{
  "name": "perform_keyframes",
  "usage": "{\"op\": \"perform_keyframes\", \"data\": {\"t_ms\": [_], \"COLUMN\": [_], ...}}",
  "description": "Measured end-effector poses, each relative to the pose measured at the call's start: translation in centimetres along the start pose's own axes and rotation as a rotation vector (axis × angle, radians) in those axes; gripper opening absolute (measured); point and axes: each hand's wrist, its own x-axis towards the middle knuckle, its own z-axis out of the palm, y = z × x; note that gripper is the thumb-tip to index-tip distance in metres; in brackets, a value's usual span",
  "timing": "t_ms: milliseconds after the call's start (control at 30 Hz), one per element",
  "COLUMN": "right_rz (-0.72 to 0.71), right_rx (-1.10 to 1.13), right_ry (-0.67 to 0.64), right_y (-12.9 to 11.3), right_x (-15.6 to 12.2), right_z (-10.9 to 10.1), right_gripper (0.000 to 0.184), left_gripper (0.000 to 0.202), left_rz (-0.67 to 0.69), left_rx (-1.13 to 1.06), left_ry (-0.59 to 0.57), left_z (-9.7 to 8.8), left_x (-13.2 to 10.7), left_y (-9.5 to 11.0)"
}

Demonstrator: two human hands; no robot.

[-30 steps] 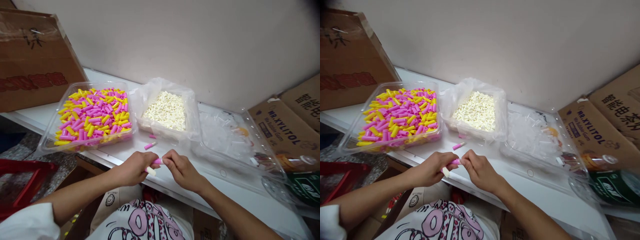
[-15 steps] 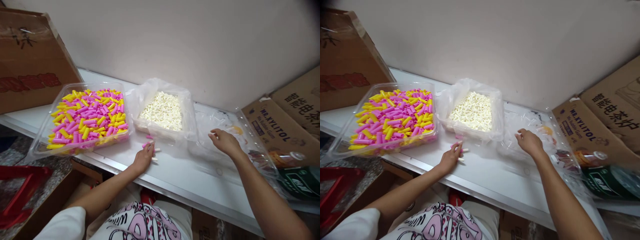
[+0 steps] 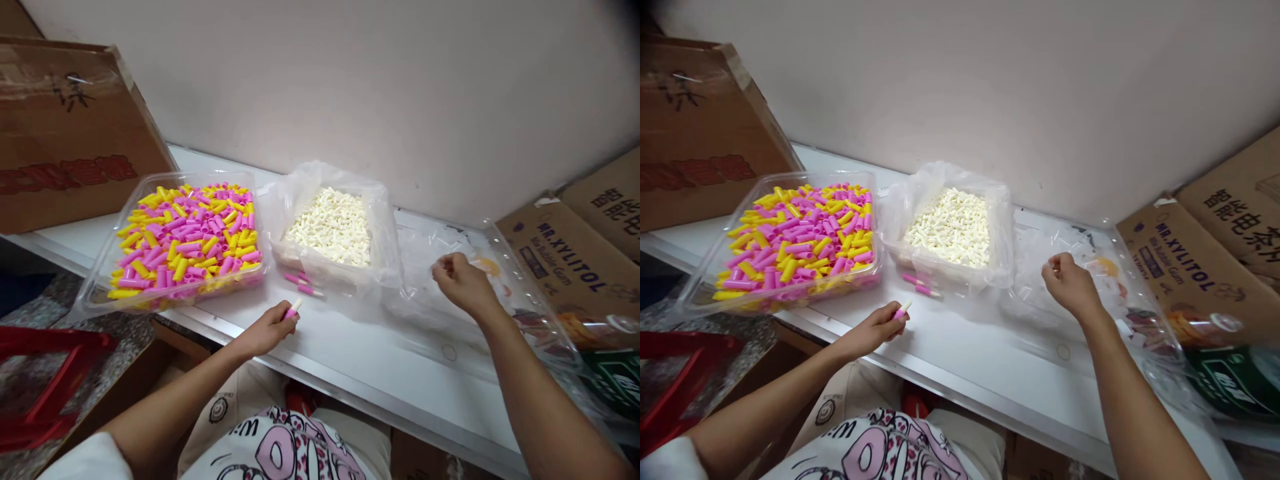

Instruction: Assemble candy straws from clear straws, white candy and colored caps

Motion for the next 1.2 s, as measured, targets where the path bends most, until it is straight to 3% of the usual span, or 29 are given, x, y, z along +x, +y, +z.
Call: {"op": "perform_keyframes", "data": {"t_ms": [33, 100, 167, 233, 367, 433, 533, 600, 667, 767, 833, 867, 967, 1067, 1133, 1200], "right_rz": [-0.052, -0.231, -0.317, -0.341, -0.406, -0.533, -0.823, -0.911, -0.829, -0.531, -0.418, -0.404, -0.402, -0.296, -0.201, -0.134], "right_rx": [0.243, 0.656, 0.792, 0.842, 0.841, 0.725, 0.428, 0.274, 0.221, 0.32, 0.338, 0.301, 0.197, 0.23, 0.148, -0.018], "right_ry": [0.016, -0.146, -0.335, -0.423, -0.507, -0.478, -0.321, -0.27, -0.333, -0.612, -0.736, -0.725, -0.492, -0.251, -0.12, -0.019], "right_y": [-1.6, -5.2, -8.7, -11.3, -12.9, -12.8, -12.9, -13.2, -13.6, -14.0, -13.9, -13.7, -12.5, -10.2, -8.1, -5.7], "right_x": [-1.2, -4.0, -6.9, -9.2, -11.2, -11.4, -11.2, -11.3, -11.5, -11.8, -11.5, -11.1, -9.1, -6.5, -5.0, -3.7], "right_z": [0.0, 0.4, 1.4, 2.7, 4.2, 4.2, 3.6, 3.4, 3.7, 4.8, 5.5, 5.6, 4.4, 1.5, -0.5, -2.1], "right_gripper": [0.028, 0.035, 0.03, 0.027, 0.024, 0.021, 0.021, 0.027, 0.034, 0.049, 0.054, 0.053, 0.04, 0.035, 0.033, 0.031], "left_gripper": [0.031, 0.038, 0.04, 0.041, 0.044, 0.044, 0.04, 0.037, 0.037, 0.039, 0.038, 0.036, 0.028, 0.027, 0.046, 0.057], "left_rz": [0.025, 0.069, 0.11, 0.134, 0.12, 0.109, 0.212, 0.349, 0.491, 0.64, 0.657, 0.632, 0.469, 0.303, 0.288, 0.407], "left_rx": [-0.025, -0.063, -0.101, -0.141, -0.193, -0.132, 0.176, 0.467, 0.757, 1.096, 1.205, 1.228, 1.203, 1.122, 1.075, 1.028], "left_ry": [-0.048, -0.126, -0.178, -0.229, -0.325, -0.351, -0.285, -0.173, -0.06, 0.031, 0.046, 0.058, 0.18, 0.339, 0.437, 0.507], "left_z": [-0.1, -0.1, 0.1, 0.4, 0.1, -0.4, -1.0, -1.0, -0.8, -0.2, 0.1, 0.3, 0.7, 1.2, 1.3, 0.5], "left_x": [-0.4, -1.1, -1.6, -2.0, -2.7, -3.2, -4.0, -4.3, -4.1, -3.1, -1.8, -1.0, 1.7, 3.6, 3.7, 2.9], "left_y": [0.8, 2.4, 3.7, 4.6, 5.3, 5.7, 6.4, 6.6, 6.2, 4.4, 2.5, 1.4, -1.6, -3.8, -4.2, -3.4]}}
